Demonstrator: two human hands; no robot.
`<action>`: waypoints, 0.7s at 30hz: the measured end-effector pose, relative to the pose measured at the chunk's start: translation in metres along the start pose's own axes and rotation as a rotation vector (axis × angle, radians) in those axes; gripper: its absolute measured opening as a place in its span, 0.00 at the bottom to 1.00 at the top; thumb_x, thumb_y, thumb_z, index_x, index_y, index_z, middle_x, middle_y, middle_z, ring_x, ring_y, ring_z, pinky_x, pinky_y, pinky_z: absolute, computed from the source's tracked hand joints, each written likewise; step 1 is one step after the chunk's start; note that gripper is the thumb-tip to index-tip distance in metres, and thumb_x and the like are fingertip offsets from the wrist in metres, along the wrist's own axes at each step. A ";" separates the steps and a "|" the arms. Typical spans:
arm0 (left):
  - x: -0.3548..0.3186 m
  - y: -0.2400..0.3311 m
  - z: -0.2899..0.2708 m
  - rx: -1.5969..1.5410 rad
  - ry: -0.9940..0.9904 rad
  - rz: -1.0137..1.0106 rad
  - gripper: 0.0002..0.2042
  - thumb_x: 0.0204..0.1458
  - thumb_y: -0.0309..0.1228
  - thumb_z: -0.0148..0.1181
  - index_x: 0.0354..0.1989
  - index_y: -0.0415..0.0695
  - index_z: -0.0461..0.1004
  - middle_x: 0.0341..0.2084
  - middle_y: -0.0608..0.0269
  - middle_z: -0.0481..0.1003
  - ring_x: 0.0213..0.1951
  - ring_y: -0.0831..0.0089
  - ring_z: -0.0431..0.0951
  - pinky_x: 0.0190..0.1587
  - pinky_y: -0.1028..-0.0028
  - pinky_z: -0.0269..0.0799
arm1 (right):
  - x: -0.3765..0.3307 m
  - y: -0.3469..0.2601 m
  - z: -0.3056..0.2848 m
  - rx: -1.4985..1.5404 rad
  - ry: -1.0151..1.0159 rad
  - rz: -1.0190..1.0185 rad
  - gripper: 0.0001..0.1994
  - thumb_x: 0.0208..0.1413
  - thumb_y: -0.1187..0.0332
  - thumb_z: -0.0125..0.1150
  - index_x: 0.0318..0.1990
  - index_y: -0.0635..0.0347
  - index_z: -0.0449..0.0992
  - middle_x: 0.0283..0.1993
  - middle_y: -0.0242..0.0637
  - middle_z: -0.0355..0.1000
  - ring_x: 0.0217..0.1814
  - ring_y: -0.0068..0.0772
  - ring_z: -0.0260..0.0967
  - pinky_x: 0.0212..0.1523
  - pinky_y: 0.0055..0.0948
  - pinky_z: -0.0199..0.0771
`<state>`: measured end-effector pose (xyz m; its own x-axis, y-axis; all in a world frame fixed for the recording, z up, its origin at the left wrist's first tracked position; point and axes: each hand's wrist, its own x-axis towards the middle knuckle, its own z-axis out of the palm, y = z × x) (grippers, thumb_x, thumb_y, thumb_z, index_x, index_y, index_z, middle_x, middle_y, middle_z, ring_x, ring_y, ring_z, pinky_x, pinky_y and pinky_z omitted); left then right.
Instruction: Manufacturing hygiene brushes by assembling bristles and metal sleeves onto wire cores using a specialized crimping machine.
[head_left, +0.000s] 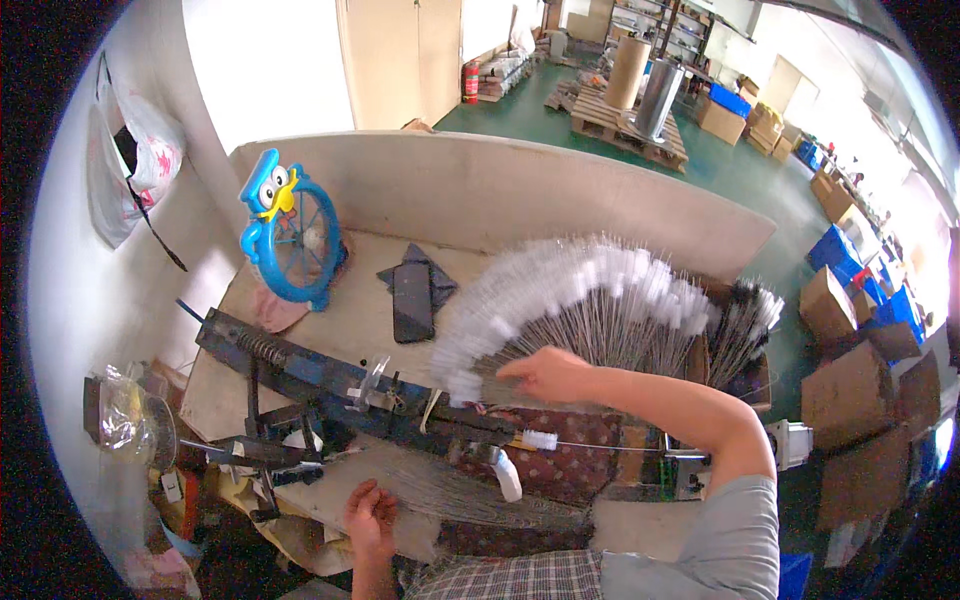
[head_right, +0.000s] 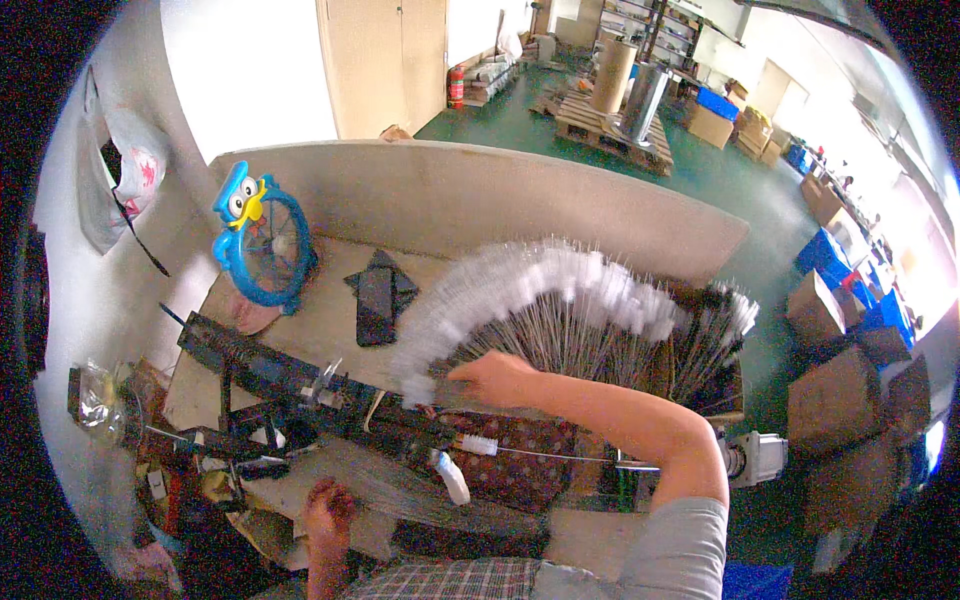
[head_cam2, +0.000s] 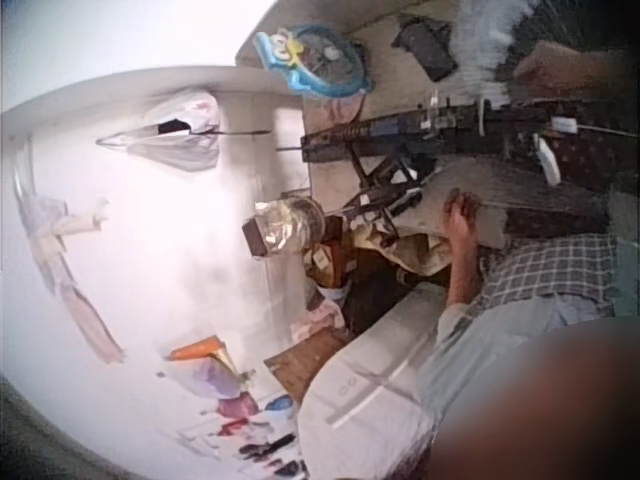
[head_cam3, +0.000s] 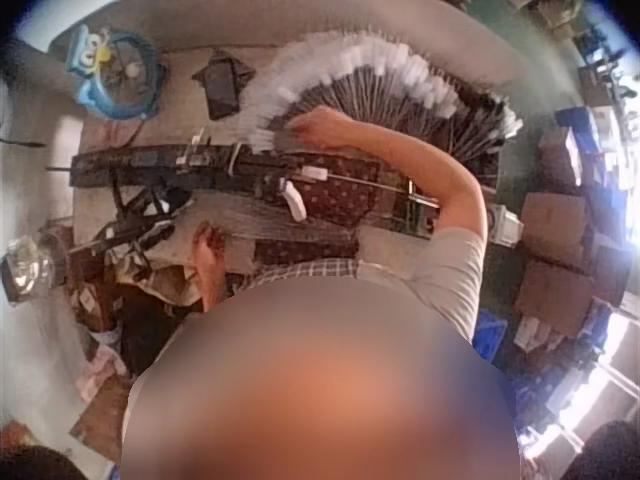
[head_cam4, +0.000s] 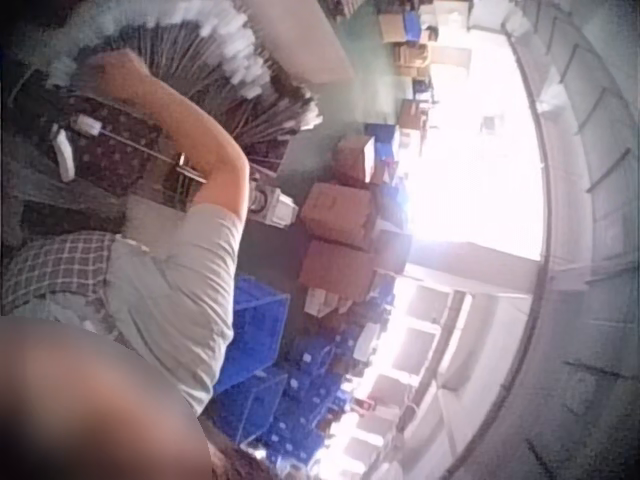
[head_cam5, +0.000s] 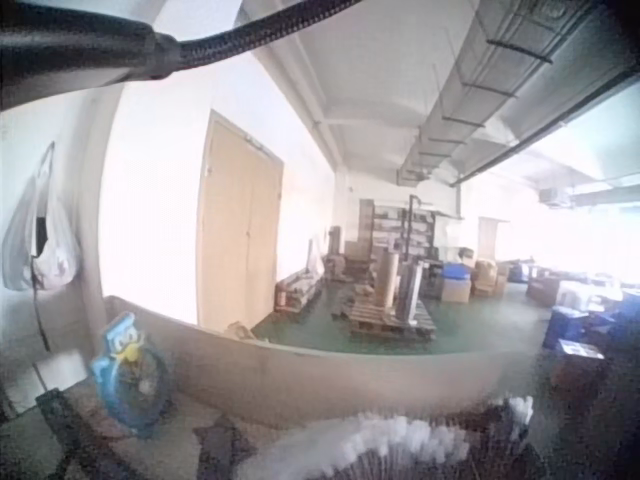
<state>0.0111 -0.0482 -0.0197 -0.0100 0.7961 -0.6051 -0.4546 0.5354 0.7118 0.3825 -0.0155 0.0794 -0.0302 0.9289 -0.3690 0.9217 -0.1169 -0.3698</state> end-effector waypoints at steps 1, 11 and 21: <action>0.002 0.000 0.004 0.015 -0.010 -0.006 0.09 0.50 0.24 0.52 0.40 0.43 0.69 0.25 0.62 0.73 0.25 0.72 0.75 0.26 0.76 0.71 | 0.010 0.016 0.023 -0.047 -0.041 -0.133 0.23 0.52 0.59 0.55 0.58 0.34 0.64 0.35 0.45 0.74 0.37 0.47 0.73 0.38 0.44 0.71; 0.003 0.007 -0.010 -0.028 0.042 -0.032 0.09 0.50 0.24 0.52 0.40 0.43 0.70 0.24 0.64 0.72 0.25 0.73 0.74 0.26 0.76 0.71 | 0.044 0.040 0.005 -0.209 -0.040 -0.028 0.30 0.43 0.58 0.64 0.58 0.32 0.64 0.38 0.44 0.74 0.40 0.49 0.72 0.39 0.45 0.72; 0.004 0.000 -0.007 0.017 0.011 0.013 0.08 0.49 0.26 0.54 0.38 0.43 0.72 0.24 0.62 0.73 0.25 0.72 0.74 0.26 0.75 0.71 | 0.034 0.041 0.019 -0.115 -0.086 -0.218 0.28 0.47 0.60 0.62 0.59 0.45 0.64 0.32 0.45 0.74 0.37 0.44 0.73 0.39 0.41 0.71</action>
<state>0.0045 -0.0471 -0.0246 -0.0256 0.8000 -0.5995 -0.4395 0.5296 0.7255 0.4114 0.0050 0.0352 -0.2608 0.8941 -0.3640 0.9278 0.1279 -0.3506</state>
